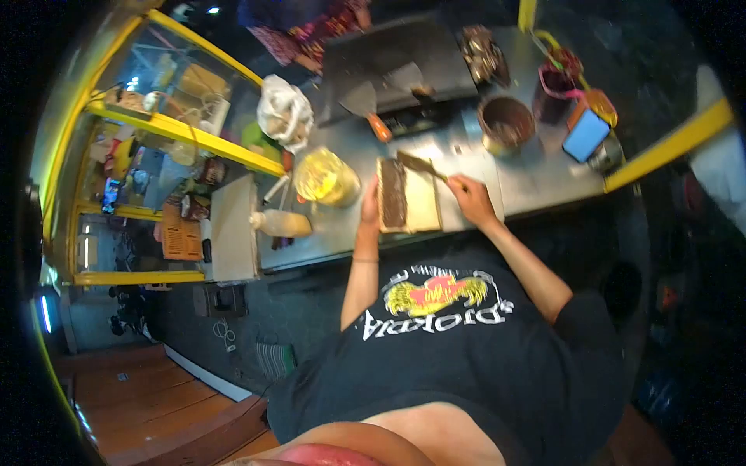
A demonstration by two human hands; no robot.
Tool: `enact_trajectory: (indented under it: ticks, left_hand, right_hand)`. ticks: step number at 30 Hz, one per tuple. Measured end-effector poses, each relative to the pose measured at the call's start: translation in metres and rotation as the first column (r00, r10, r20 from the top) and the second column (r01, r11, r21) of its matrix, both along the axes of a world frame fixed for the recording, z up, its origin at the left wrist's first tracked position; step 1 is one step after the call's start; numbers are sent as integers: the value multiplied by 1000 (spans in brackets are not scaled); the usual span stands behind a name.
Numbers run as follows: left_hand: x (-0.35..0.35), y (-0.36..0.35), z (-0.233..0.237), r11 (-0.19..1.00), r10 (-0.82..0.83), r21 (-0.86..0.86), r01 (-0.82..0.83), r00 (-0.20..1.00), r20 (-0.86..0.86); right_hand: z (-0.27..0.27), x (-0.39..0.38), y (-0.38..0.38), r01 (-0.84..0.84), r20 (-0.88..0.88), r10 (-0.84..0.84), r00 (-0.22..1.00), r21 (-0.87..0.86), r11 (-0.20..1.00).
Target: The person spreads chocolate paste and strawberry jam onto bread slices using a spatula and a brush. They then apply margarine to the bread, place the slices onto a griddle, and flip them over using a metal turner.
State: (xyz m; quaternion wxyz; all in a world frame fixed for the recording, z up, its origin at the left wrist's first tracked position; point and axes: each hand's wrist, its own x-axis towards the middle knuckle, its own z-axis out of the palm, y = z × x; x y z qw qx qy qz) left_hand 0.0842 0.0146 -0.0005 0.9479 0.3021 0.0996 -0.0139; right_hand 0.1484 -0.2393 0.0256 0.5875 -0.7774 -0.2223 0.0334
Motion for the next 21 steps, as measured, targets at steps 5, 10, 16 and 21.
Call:
enact_trajectory:
  ticks: [5,10,16,21]
  left_hand:
    - [-1,1,0,998,-65,-7,65,998,0]
    - [0,-2,-1,999,-34,8,34,999,-3]
    - [-2,-1,-4,999,-10,-44,12,999,41]
    - [-17,-12,9,998,61,-5,-60,996,72]
  right_hand:
    - [13,6,-7,-145,197,158,968,-80,986]
    - [33,21,-21,-315,51,328,943,-175,933]
    - [39,37,-29,-380,-294,353,888,-39,924]
    - [39,55,-15,-333,-157,316,936,-93,938]
